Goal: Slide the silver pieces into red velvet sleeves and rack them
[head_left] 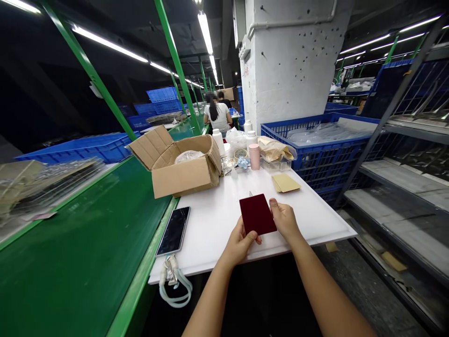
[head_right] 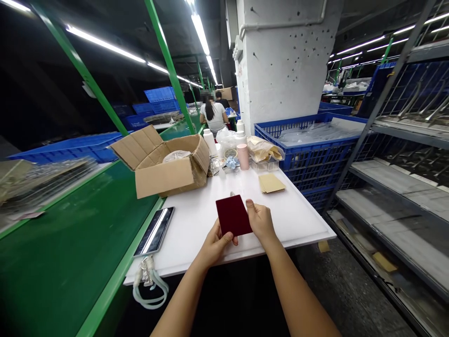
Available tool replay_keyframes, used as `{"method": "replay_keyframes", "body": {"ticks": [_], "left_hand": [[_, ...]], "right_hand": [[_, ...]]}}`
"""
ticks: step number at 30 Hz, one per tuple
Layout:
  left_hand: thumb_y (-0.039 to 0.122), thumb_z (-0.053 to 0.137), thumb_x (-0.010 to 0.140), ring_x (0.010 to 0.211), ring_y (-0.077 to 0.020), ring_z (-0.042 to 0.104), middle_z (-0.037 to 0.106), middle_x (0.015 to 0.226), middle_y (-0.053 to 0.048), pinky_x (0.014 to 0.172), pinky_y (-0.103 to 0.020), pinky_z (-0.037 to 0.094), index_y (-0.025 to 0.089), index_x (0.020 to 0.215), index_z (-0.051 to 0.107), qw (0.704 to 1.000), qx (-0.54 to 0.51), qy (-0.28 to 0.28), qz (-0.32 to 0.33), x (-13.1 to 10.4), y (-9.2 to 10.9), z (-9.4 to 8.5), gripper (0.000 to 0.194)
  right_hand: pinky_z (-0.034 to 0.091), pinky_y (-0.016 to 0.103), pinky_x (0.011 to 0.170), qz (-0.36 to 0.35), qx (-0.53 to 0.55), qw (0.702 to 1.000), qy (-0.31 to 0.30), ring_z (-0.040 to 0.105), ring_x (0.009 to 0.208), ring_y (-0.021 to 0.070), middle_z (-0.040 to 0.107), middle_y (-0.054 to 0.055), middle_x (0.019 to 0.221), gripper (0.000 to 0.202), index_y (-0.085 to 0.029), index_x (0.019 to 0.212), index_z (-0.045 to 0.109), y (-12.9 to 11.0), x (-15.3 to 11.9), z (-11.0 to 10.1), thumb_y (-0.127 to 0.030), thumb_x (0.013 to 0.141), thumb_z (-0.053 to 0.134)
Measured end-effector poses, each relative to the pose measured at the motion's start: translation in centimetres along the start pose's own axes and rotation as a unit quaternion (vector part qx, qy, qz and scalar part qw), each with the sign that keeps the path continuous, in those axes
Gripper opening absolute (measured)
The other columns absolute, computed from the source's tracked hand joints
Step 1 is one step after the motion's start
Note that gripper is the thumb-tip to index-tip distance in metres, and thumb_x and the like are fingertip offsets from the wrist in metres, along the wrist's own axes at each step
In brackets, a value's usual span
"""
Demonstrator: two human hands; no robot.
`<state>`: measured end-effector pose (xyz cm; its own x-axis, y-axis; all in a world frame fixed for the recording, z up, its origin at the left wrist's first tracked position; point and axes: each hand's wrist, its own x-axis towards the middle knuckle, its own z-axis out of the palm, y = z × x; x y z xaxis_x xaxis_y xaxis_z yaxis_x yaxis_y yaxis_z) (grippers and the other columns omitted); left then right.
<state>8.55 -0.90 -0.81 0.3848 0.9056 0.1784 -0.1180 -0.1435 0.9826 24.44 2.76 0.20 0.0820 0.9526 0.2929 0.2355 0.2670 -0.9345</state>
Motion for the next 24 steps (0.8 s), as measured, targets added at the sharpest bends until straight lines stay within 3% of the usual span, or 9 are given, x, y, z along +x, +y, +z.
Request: {"method": "replay_keyframes", "body": {"ticks": [3, 6, 8, 11, 14, 19, 24], "left_hand": [[0.034, 0.048, 0.084, 0.066, -0.0087, 0.052, 0.054, 0.071, -0.001, 0.07, -0.023, 0.042, 0.013, 0.122, 0.034, 0.999, 0.03, 0.018, 0.007, 0.0, -0.1, 0.2, 0.045], [0.035, 0.055, 0.079, 0.069, -0.0084, 0.054, 0.057, 0.084, -0.003, 0.069, -0.023, 0.045, 0.017, 0.124, 0.032, 0.994, 0.064, 0.087, 0.0, 0.0, -0.2, 0.5, 0.053], [0.035, 0.062, 0.074, 0.071, -0.01, 0.056, 0.059, 0.089, -0.004, 0.069, -0.024, 0.047, 0.018, 0.125, 0.03, 0.987, 0.082, 0.135, -0.011, 0.1, -0.2, 0.9, 0.062], [0.035, 0.06, 0.075, 0.07, -0.0116, 0.057, 0.061, 0.082, -0.003, 0.07, -0.026, 0.047, 0.016, 0.118, 0.037, 0.984, 0.101, 0.15, -0.005, 0.1, 0.1, 1.3, 0.052], [0.036, 0.055, 0.078, 0.073, -0.0115, 0.057, 0.061, 0.084, -0.004, 0.068, -0.023, 0.046, 0.015, 0.11, 0.045, 0.981, 0.13, 0.145, 0.016, -0.1, 0.3, 1.5, 0.039], [0.041, 0.049, 0.081, 0.055, -0.0069, 0.049, 0.058, 0.075, -0.001, 0.051, -0.017, 0.038, 0.017, 0.111, 0.047, 0.974, 0.169, 0.153, -0.008, -0.3, -0.2, 1.3, 0.038], [0.046, 0.044, 0.083, 0.048, -0.007, 0.047, 0.053, 0.062, 0.001, 0.046, -0.017, 0.037, 0.016, 0.112, 0.046, 0.975, 0.165, 0.148, -0.014, -0.3, -0.8, 1.1, 0.041]], "right_hand": [[0.037, 0.023, 0.05, 0.009, 0.074, 0.996, -0.045, 0.046, 0.053, 0.0127, 0.052, 0.001, 0.056, 0.045, -0.015, 0.061, 0.051, 0.7, -0.3, 0.5, -0.053, 0.084, 0.041], [0.046, 0.027, 0.065, 0.003, 0.141, 0.987, -0.079, 0.056, 0.071, 0.0171, 0.062, 0.005, 0.077, 0.039, -0.015, 0.086, 0.058, 0.8, -1.3, 1.3, -0.051, 0.084, 0.043], [0.048, 0.029, 0.068, 0.015, 0.176, 0.981, -0.085, 0.058, 0.073, 0.018, 0.063, 0.005, 0.079, 0.042, -0.015, 0.096, 0.058, 0.8, -2.0, 1.8, -0.051, 0.086, 0.038], [0.048, 0.029, 0.056, 0.041, 0.211, 0.97, -0.115, 0.057, 0.056, 0.0159, 0.061, 0.003, 0.064, 0.045, -0.014, 0.089, 0.057, 1.2, -2.6, 1.8, -0.051, 0.088, 0.031], [0.044, 0.026, 0.047, 0.041, 0.221, 0.964, -0.144, 0.053, 0.046, 0.0128, 0.059, 0.001, 0.059, 0.04, -0.014, 0.088, 0.054, 1.7, -2.5, 1.4, -0.05, 0.088, 0.036], [0.041, 0.024, 0.044, 0.04, 0.199, 0.968, -0.15, 0.05, 0.042, 0.0107, 0.059, 0.0, 0.06, 0.041, -0.014, 0.095, 0.052, 2.0, -2.3, 1.1, -0.051, 0.086, 0.038], [0.04, 0.024, 0.043, 0.039, 0.182, 0.972, -0.146, 0.05, 0.041, 0.0108, 0.058, -0.001, 0.058, 0.039, -0.015, 0.09, 0.053, 1.8, -2.4, 1.3, -0.051, 0.085, 0.04]]}}
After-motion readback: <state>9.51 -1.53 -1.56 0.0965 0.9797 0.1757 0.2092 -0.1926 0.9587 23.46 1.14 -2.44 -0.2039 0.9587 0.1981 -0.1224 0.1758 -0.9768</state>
